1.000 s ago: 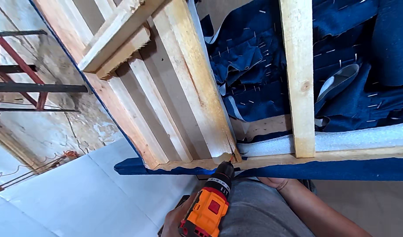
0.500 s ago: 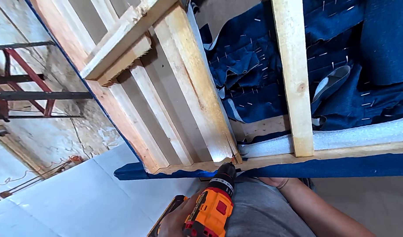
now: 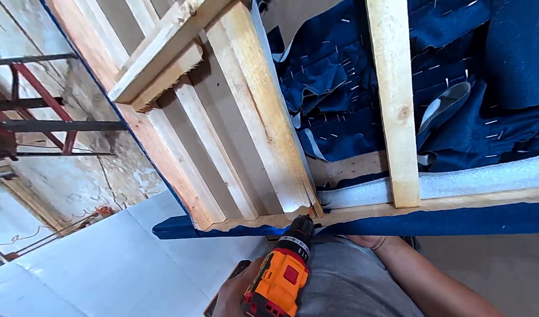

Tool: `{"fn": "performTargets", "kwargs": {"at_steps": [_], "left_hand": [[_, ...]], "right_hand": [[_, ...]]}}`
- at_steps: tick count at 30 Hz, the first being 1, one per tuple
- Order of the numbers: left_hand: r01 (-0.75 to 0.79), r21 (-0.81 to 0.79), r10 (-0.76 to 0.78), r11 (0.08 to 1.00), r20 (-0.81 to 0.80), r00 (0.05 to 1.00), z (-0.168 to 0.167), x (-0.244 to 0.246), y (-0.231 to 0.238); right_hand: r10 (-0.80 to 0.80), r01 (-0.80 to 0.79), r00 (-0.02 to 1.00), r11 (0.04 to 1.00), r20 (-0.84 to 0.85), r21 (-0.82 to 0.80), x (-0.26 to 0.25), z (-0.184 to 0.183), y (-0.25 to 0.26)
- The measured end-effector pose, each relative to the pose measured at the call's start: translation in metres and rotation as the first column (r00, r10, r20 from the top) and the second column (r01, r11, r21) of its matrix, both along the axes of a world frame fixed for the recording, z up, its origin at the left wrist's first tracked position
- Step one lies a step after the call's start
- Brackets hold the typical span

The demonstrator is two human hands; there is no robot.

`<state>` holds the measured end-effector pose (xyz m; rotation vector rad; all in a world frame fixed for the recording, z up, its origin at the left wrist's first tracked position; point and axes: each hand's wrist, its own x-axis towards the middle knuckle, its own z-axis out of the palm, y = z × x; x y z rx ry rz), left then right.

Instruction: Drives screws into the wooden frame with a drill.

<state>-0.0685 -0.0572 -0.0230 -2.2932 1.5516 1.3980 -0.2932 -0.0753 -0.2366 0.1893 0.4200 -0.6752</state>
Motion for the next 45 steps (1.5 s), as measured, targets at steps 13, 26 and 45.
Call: {"fn": "performTargets", "kwargs": {"at_steps": [13, 26, 45], "left_hand": [[0.029, 0.028, -0.029, 0.999, 0.017, 0.999, 0.002, 0.006, -0.01], [0.111, 0.052, -0.113, 0.992, 0.031, 0.993, 0.004, 0.009, -0.018], [0.206, -0.019, -0.201, 0.978, 0.154, 0.967, -0.003, 0.002, -0.001]], "right_hand": [[0.028, -0.028, 1.0, 0.998, -0.011, -0.052, -0.002, -0.003, 0.003], [-0.029, -0.006, 0.942, 0.995, -0.334, -0.101, 0.027, 0.021, 0.022], [-0.071, 0.016, 0.914, 0.99, -0.4, -0.138, 0.033, 0.009, 0.033]]}}
